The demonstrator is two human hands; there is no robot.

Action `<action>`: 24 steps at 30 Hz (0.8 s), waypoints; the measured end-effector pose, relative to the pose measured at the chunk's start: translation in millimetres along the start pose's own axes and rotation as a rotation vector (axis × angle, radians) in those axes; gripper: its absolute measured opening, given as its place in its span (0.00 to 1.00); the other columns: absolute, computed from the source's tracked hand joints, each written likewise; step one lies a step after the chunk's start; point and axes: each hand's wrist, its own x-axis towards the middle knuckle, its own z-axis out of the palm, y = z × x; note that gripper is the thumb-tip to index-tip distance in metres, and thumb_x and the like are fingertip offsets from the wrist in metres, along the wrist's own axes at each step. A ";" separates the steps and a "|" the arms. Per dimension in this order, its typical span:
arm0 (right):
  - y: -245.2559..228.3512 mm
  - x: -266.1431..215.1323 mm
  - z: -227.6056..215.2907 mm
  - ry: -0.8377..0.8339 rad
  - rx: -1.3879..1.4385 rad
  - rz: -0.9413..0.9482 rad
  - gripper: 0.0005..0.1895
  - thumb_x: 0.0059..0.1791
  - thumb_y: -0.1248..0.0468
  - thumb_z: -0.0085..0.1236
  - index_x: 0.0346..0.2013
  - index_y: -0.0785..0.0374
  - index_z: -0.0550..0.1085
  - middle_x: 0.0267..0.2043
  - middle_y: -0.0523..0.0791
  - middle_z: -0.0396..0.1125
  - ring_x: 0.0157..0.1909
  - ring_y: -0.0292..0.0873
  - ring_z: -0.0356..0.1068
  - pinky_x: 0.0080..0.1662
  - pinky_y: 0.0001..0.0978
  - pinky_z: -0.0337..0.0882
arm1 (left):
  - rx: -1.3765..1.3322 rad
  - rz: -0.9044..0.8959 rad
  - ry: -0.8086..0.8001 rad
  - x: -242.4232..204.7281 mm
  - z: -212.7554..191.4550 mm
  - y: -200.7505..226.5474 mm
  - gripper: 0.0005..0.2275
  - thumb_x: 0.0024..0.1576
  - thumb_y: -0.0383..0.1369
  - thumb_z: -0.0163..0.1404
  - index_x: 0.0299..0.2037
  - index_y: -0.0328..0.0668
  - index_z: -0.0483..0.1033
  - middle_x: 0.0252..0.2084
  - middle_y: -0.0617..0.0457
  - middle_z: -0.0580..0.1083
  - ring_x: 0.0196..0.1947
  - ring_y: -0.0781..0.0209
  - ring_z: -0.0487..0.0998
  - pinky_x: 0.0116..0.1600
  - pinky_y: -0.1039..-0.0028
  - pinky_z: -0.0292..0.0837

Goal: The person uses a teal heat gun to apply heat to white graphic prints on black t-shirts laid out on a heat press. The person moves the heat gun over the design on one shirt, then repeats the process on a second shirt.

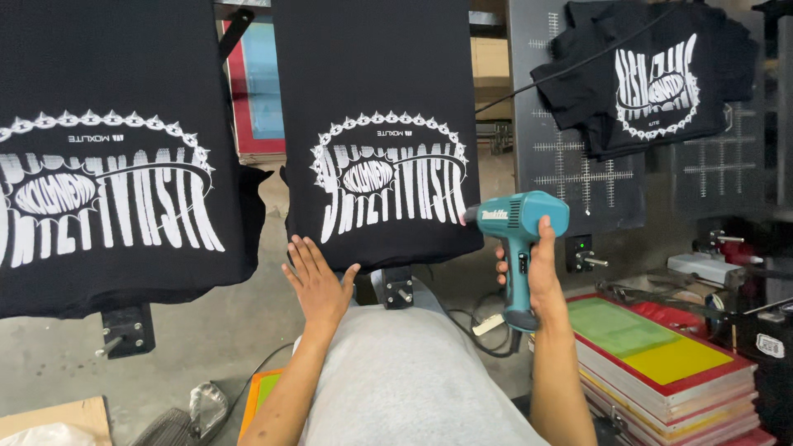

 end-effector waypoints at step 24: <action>-15.0 21.6 18.9 -0.010 0.020 -0.070 0.43 0.39 0.24 0.29 0.30 0.61 0.68 0.20 0.46 0.63 0.16 0.39 0.63 0.15 0.31 0.68 | -0.026 -0.035 -0.101 1.6 -11.8 3.2 0.44 0.49 0.58 0.41 0.66 0.29 0.39 0.69 0.35 0.38 0.69 0.43 0.34 0.66 0.47 0.23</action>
